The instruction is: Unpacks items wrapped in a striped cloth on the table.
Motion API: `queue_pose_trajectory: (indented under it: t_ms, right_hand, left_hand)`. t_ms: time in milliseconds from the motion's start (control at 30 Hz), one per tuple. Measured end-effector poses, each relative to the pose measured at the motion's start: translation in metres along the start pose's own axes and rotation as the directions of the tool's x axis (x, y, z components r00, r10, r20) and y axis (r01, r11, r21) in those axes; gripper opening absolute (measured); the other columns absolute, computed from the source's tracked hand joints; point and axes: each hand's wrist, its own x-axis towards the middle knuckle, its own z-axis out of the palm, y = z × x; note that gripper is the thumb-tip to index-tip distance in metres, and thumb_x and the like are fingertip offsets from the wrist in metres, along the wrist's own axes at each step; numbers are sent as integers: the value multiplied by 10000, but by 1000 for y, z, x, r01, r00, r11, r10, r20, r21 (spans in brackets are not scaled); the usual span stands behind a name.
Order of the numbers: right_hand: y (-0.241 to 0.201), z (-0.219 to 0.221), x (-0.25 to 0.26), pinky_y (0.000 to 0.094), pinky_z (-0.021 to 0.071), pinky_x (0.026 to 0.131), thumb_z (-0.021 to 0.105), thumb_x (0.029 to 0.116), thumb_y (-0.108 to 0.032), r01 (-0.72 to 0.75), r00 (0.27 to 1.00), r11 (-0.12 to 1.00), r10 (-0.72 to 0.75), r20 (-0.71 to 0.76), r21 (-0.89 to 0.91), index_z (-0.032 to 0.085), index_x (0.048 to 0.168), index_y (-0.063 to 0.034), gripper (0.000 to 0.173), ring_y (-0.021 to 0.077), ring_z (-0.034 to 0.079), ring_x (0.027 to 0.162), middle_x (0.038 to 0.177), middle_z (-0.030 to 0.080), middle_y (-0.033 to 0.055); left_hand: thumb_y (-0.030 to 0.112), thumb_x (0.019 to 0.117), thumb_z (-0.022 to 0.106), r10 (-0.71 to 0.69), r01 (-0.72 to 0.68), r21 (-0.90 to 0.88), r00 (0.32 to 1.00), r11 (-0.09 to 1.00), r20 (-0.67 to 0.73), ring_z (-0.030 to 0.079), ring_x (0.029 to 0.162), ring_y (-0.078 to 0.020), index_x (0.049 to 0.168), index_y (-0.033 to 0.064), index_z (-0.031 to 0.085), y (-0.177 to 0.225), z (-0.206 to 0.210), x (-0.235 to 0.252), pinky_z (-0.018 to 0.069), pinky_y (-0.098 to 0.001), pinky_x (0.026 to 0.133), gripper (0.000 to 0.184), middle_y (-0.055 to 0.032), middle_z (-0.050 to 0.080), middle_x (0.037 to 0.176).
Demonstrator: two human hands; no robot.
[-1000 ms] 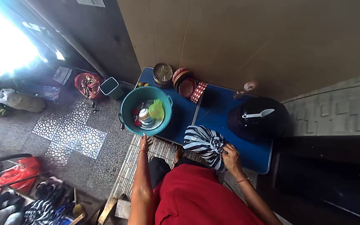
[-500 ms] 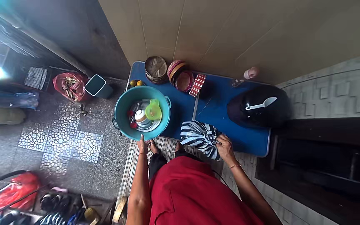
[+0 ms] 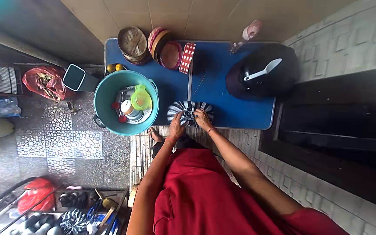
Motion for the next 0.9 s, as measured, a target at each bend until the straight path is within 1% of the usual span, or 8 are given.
queue_pose_trajectory:
  t_ms: [100, 200, 333, 467, 533, 633, 733, 900]
  right_hand:
    - [2, -4, 2, 576, 469, 990, 597, 869, 114, 4, 1000, 999, -4, 6, 34, 743, 1039, 108, 224, 467, 618, 1068, 1052, 669, 295]
    - [9, -9, 7, 568, 465, 1012, 644, 873, 49, -5, 998, 999, 3, 60, 43, 753, 1018, 89, 185, 450, 609, 1105, 1085, 667, 285]
    - [12, -22, 3, 555, 472, 1027, 670, 894, 20, -8, 998, 999, 5, 61, 46, 742, 1041, 90, 178, 439, 618, 1126, 1124, 676, 274]
    - [0, -39, -5, 549, 469, 1067, 646, 959, 0, -167, 986, 972, 159, 58, 166, 623, 1316, 23, 358, 415, 619, 1208, 1280, 651, 253]
    - [4, -37, -4, 559, 481, 1052, 647, 947, 15, -151, 988, 974, 146, 39, 167, 620, 1352, -13, 407, 415, 629, 1195, 1286, 660, 236]
    - [8, -31, -3, 540, 467, 1083, 677, 925, 28, -81, 997, 984, 81, 5, 156, 627, 1348, -16, 428, 405, 612, 1237, 1319, 650, 227]
    - [5, -27, 6, 472, 466, 1109, 644, 917, 64, -8, 999, 985, 14, -32, 173, 652, 1275, 57, 357, 378, 621, 1249, 1296, 656, 250]
    - [13, -25, 14, 495, 519, 1021, 617, 994, -65, -61, 998, 985, 65, -18, 162, 690, 1163, 97, 245, 381, 695, 1085, 1134, 710, 263]
  left_hand:
    - [-64, 860, 716, -9, 9, -45, 1000, 999, -4, 572, 1273, -428, 1489, -19, 426, -8, 25, 24, 492, -538, 1056, 693, -282, 501, 1459]
    - [-77, 875, 697, -36, 36, -47, 999, 998, -4, 539, 1313, -429, 1492, -31, 413, 3, 31, 36, 468, -528, 1083, 681, -292, 480, 1475]
    - [-48, 848, 754, -136, 137, -27, 990, 990, 31, 641, 1100, -435, 1462, 31, 490, 22, 27, 41, 549, -551, 921, 672, -307, 562, 1327]
    - [32, 937, 688, -140, 140, 5, 990, 990, 18, 689, 1012, -396, 1335, -10, 578, 27, 22, 45, 552, -535, 912, 415, -260, 683, 1139]
    - [52, 967, 656, -153, 153, 40, 988, 987, 10, 654, 1101, -407, 1289, -32, 601, 32, 22, 48, 527, -535, 971, 337, -272, 642, 1222]
    - [93, 967, 678, -220, 219, 70, 976, 973, 5, 594, 1198, -425, 1256, -42, 618, 34, 25, 56, 501, -536, 1013, 325, -292, 559, 1341]
    - [138, 986, 671, -272, 272, 42, 962, 961, 1, 575, 1237, -418, 1260, -67, 601, 32, 26, 60, 482, -526, 1041, 349, -288, 545, 1372]
    - [110, 991, 655, -275, 283, -118, 958, 952, 78, 650, 1097, -417, 1446, 14, 453, 19, 23, 54, 536, -549, 925, 507, -275, 627, 1268]
